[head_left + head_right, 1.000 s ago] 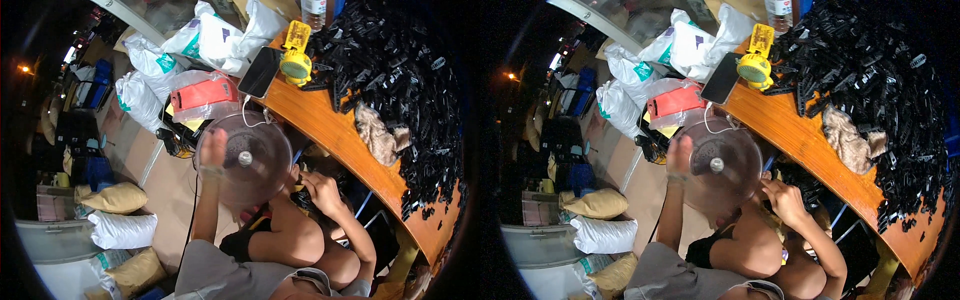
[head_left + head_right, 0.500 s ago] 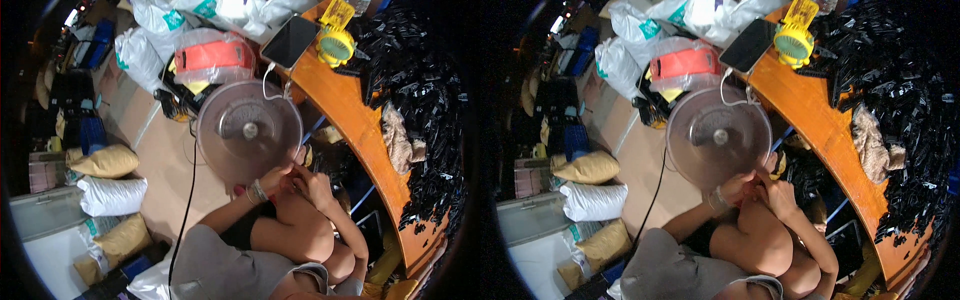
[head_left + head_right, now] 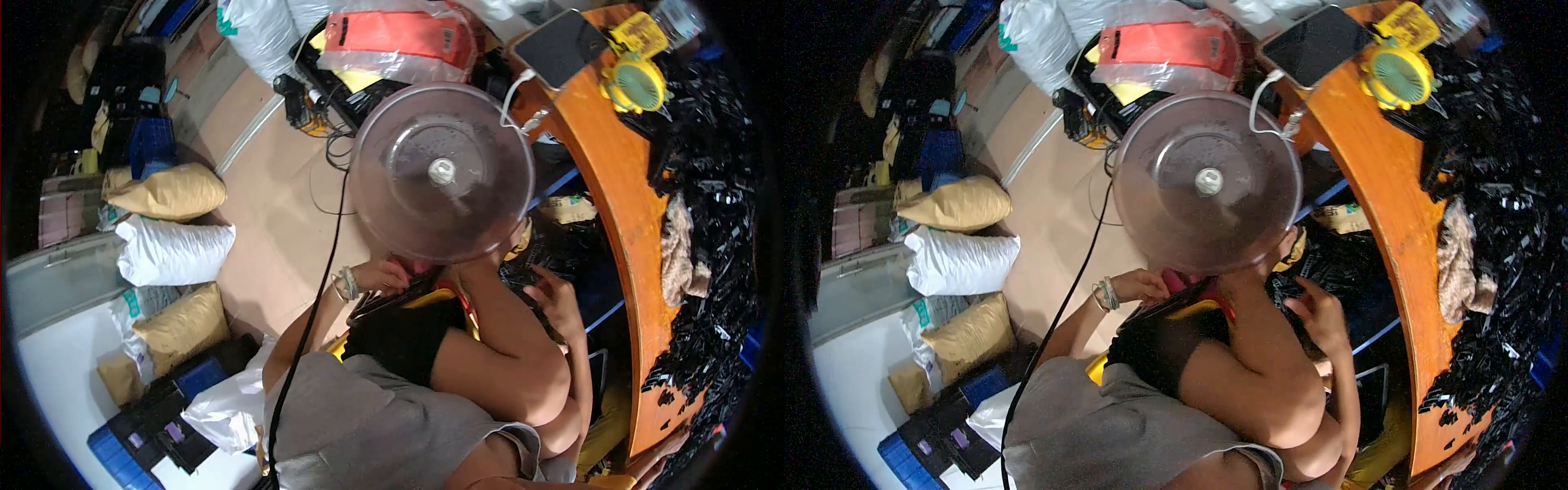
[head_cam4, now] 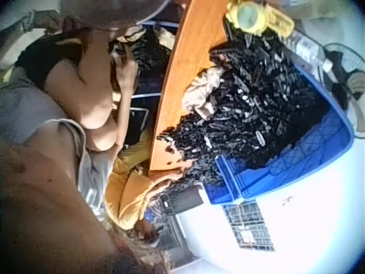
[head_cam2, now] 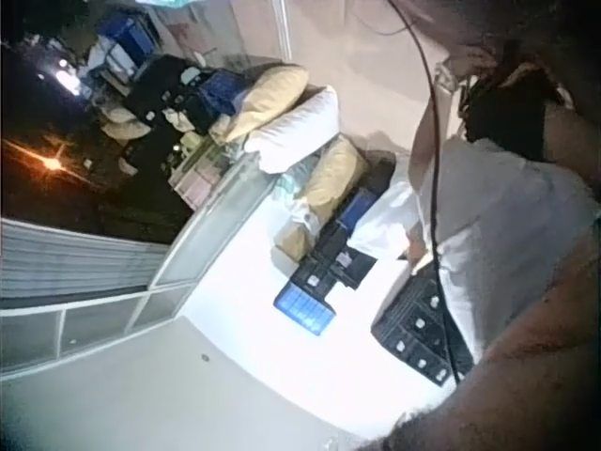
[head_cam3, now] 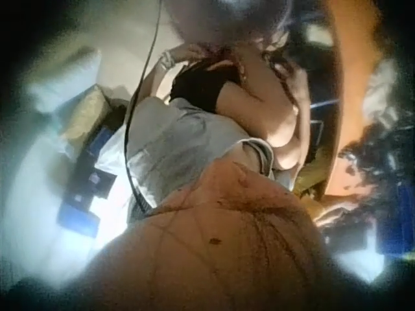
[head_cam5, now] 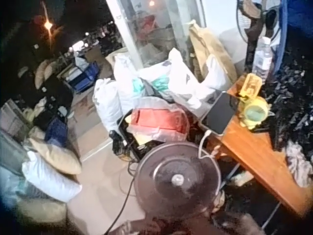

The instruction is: The person assembles plastic components by hand, taking small black parts from the table, fitting and snapping them together, and placing the assembled pieces aside.

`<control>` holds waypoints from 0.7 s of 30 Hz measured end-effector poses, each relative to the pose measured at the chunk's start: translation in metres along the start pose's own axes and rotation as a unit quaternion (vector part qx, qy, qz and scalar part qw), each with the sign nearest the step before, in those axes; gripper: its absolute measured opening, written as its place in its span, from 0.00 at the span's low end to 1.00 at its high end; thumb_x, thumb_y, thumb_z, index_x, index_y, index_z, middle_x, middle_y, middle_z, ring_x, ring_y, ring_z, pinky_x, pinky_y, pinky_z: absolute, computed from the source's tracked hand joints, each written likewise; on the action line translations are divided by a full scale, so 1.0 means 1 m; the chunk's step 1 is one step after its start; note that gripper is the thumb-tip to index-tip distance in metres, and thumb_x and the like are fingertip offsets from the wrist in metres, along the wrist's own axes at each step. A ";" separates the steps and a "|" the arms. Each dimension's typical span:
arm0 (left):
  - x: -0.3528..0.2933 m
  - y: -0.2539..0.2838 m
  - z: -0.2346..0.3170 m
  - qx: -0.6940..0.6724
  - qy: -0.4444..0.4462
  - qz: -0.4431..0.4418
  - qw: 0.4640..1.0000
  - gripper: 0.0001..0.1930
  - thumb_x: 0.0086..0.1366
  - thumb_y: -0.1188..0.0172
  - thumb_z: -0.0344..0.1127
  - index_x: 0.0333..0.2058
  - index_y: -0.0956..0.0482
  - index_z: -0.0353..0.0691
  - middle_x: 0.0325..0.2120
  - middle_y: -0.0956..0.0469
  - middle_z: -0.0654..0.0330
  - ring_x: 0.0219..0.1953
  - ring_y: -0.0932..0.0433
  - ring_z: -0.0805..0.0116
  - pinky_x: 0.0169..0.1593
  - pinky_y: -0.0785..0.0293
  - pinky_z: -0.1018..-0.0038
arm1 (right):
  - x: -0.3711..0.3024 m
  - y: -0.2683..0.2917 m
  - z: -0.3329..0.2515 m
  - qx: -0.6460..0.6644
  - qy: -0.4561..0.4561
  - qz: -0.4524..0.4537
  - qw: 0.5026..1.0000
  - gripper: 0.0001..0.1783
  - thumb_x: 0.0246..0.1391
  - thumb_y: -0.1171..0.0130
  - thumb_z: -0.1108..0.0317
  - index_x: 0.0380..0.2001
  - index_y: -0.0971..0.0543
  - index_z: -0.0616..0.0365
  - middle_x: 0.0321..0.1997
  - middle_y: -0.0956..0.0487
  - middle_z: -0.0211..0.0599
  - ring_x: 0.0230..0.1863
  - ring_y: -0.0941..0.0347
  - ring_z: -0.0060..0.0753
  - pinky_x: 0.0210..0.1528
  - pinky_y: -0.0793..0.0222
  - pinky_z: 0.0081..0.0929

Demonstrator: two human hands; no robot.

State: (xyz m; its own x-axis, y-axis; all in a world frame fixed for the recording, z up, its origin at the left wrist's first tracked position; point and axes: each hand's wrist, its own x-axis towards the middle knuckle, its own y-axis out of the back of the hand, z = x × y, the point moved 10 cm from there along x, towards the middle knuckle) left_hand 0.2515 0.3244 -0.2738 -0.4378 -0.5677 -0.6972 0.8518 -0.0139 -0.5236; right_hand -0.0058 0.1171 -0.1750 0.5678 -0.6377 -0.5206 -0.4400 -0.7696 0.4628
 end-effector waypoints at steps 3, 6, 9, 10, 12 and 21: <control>-0.030 0.124 -0.084 -0.031 0.055 0.280 0.958 0.07 0.63 0.44 0.27 0.36 0.19 0.31 0.22 0.23 0.58 0.20 0.25 0.70 0.22 0.28 0.75 | -0.014 0.005 0.041 -0.030 -0.068 0.000 0.997 0.26 0.53 0.34 0.65 0.54 0.26 0.65 0.26 0.20 0.41 0.24 0.29 0.24 0.28 0.31 0.26; -0.046 0.179 -0.136 0.032 0.094 0.372 0.923 0.11 0.64 0.52 0.26 0.36 0.18 0.33 0.21 0.22 0.58 0.17 0.26 0.70 0.20 0.29 0.74 | -0.037 -0.003 0.085 0.002 -0.127 -0.043 0.991 0.24 0.57 0.39 0.70 0.57 0.28 0.61 0.35 0.21 0.36 0.36 0.26 0.25 0.41 0.28 0.24; -0.050 0.187 -0.158 0.044 0.127 0.390 0.911 0.12 0.65 0.51 0.27 0.34 0.17 0.34 0.19 0.22 0.60 0.17 0.26 0.72 0.20 0.30 0.75 | -0.049 -0.012 0.072 0.071 -0.121 -0.038 0.989 0.21 0.58 0.42 0.70 0.55 0.27 0.63 0.37 0.21 0.39 0.37 0.25 0.26 0.41 0.28 0.25; -0.043 0.181 -0.162 0.034 0.151 0.371 0.916 0.12 0.65 0.51 0.28 0.34 0.17 0.34 0.20 0.22 0.60 0.18 0.26 0.72 0.20 0.31 0.75 | -0.054 -0.011 0.068 0.094 -0.119 -0.028 0.988 0.21 0.58 0.43 0.70 0.54 0.26 0.63 0.38 0.21 0.39 0.37 0.25 0.27 0.41 0.28 0.26; -0.027 0.162 -0.162 -0.080 0.134 0.303 0.940 0.10 0.65 0.48 0.29 0.35 0.17 0.35 0.22 0.22 0.59 0.19 0.26 0.73 0.20 0.32 0.77 | -0.063 -0.010 0.060 0.144 -0.110 -0.004 0.983 0.19 0.59 0.45 0.71 0.53 0.26 0.65 0.39 0.20 0.41 0.37 0.24 0.28 0.41 0.28 0.27; 0.013 0.000 -0.010 0.029 -0.002 -0.041 0.999 0.08 0.65 0.42 0.33 0.39 0.21 0.35 0.28 0.22 0.62 0.25 0.24 0.75 0.23 0.30 0.81 | -0.129 0.015 0.088 0.212 -0.179 0.188 0.942 0.15 0.60 0.45 0.69 0.45 0.22 0.68 0.32 0.20 0.35 0.31 0.28 0.24 0.35 0.31 0.25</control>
State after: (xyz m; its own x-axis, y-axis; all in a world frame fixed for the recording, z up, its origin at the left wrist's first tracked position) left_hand 0.2433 0.3251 -0.2875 -0.5062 -0.5666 -0.6502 0.8278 -0.1080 -0.5504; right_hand -0.1472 0.1850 -0.1638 0.0779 -0.7799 -0.6210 -0.8445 -0.3826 0.3746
